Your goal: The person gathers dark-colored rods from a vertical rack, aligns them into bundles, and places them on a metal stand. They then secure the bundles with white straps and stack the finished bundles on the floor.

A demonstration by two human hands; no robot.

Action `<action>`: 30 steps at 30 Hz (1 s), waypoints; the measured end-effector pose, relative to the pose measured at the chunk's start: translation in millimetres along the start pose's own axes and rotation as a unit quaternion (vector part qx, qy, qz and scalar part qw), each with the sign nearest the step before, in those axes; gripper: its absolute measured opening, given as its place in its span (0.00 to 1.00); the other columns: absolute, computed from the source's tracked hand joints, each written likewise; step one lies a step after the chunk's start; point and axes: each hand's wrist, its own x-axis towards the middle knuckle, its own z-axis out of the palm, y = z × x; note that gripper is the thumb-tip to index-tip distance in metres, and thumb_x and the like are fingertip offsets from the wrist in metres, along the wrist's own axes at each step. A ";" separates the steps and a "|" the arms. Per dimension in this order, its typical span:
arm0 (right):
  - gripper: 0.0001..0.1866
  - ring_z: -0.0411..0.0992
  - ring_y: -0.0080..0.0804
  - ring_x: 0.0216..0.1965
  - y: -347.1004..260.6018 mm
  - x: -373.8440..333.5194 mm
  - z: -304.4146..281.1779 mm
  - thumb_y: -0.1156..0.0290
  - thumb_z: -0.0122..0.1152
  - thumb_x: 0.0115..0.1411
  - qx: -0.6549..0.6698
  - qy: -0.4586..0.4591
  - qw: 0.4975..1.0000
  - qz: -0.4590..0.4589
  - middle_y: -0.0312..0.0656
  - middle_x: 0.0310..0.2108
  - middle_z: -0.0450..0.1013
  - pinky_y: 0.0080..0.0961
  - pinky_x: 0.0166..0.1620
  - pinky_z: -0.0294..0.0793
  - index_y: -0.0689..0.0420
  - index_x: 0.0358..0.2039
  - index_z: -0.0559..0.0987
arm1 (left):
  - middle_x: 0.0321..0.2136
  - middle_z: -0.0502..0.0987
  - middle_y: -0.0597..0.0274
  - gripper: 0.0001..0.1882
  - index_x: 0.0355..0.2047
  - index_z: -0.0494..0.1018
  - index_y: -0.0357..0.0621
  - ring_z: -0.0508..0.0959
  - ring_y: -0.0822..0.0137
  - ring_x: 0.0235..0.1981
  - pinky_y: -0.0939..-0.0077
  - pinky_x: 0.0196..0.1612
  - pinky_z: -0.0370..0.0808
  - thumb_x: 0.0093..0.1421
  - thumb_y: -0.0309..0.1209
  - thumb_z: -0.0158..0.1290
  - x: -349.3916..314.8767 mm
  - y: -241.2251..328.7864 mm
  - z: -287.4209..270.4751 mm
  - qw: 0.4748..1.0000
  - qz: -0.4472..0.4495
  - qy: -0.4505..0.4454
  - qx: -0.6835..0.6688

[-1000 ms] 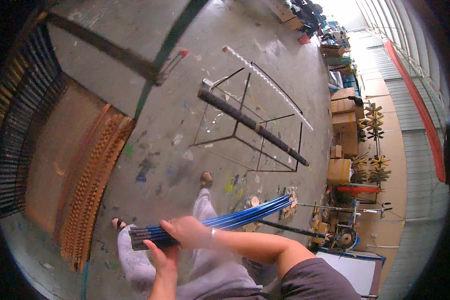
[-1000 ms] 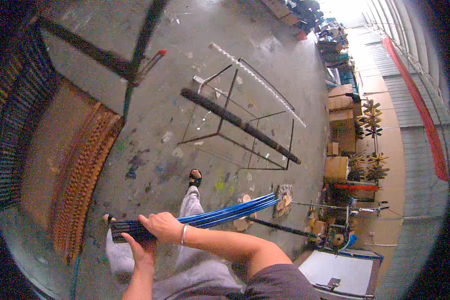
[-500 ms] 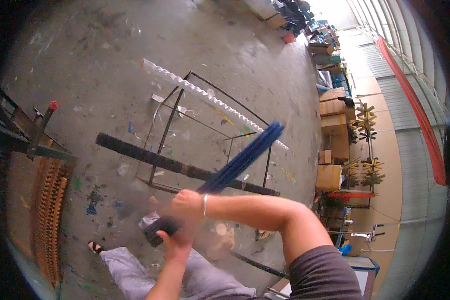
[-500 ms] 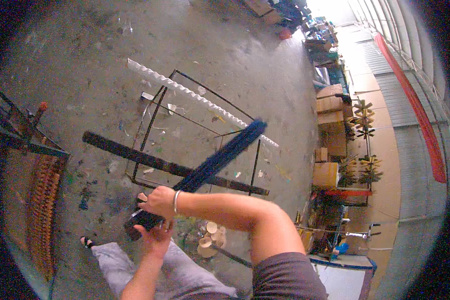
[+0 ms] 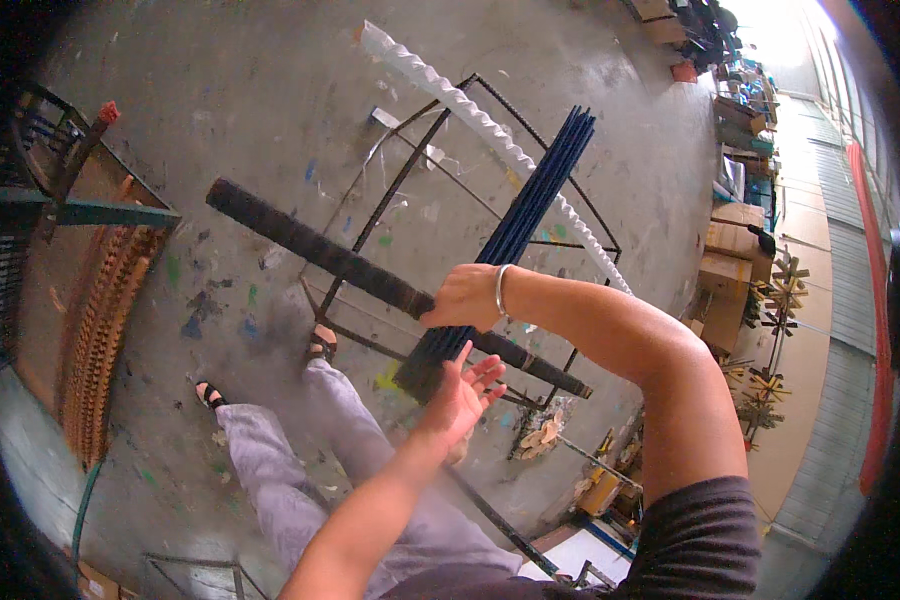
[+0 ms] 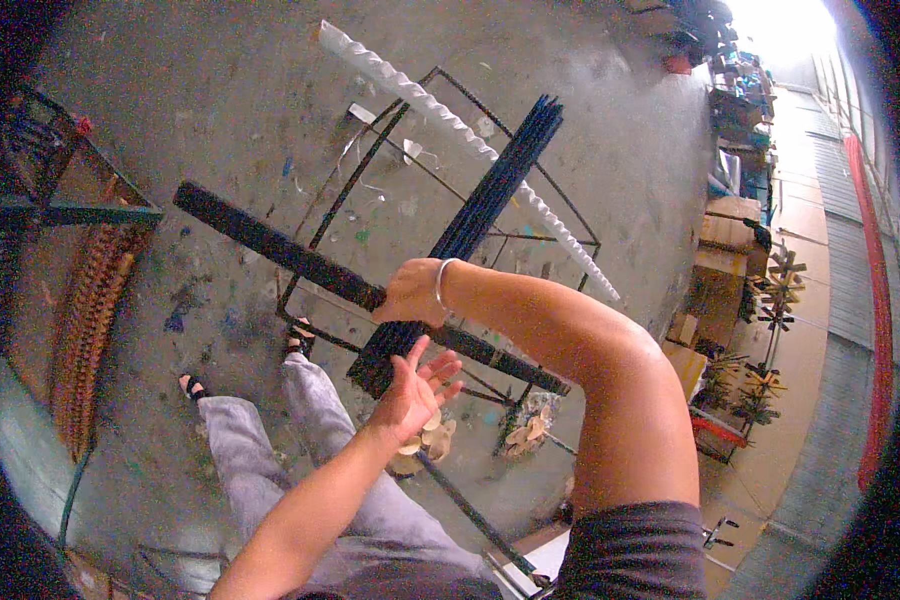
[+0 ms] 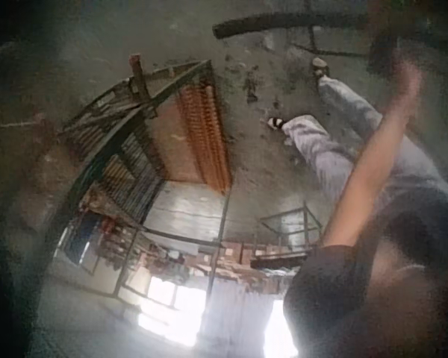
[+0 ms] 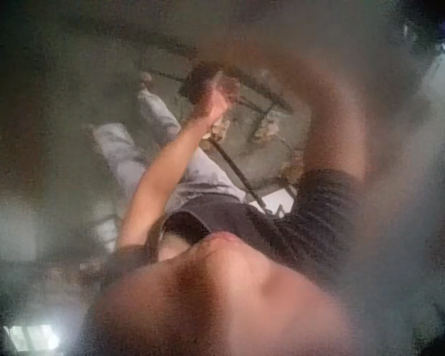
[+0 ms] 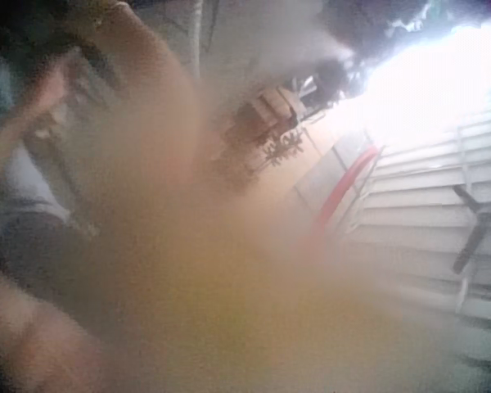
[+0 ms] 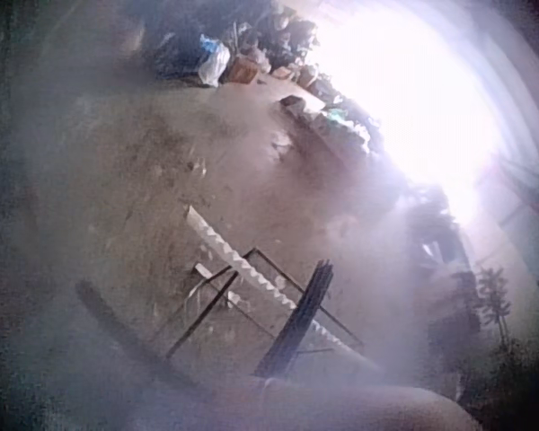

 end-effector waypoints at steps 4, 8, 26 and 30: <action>0.24 0.75 0.46 0.35 19.7 1.9 13.2 0.71 0.67 0.39 -0.018 -0.005 1.000 -0.025 0.45 0.28 0.75 0.40 0.32 0.73 0.52 0.39 0.71 | 0.51 0.67 0.55 0.43 0.60 0.53 0.52 0.67 0.59 0.53 0.56 0.56 0.63 0.50 0.56 0.56 -9.3 2.0 -21.8 0.995 -0.079 -0.047 0.033; 0.13 0.74 0.41 0.35 25.5 5.1 37.4 0.70 0.60 0.48 -0.106 0.099 0.989 -0.038 0.41 0.27 0.73 0.35 0.35 0.73 0.52 0.36 0.71 | 0.49 0.69 0.56 0.31 0.53 0.63 0.46 0.68 0.60 0.52 0.57 0.55 0.65 0.55 0.50 0.54 -47.1 18.8 -27.5 0.996 -0.075 -0.038 0.024; 0.57 0.55 0.38 0.60 12.7 -4.7 3.4 0.47 0.74 0.23 -0.054 0.190 0.974 0.109 0.40 0.53 0.62 0.41 0.64 0.46 0.48 0.58 0.61 | 0.39 0.74 0.62 0.14 0.43 0.67 0.45 0.74 0.68 0.42 0.71 0.42 0.70 0.62 0.39 0.49 -117.9 117.0 -100.9 0.947 0.077 0.204 0.236; 0.59 0.51 0.40 0.62 5.2 12.2 -6.2 0.45 0.73 0.22 -0.070 0.148 0.979 0.119 0.42 0.55 0.61 0.42 0.64 0.44 0.51 0.58 0.61 | 0.38 0.74 0.63 0.12 0.42 0.67 0.45 0.74 0.69 0.42 0.73 0.41 0.71 0.62 0.37 0.49 -154.6 120.6 -130.1 0.939 0.084 0.220 0.251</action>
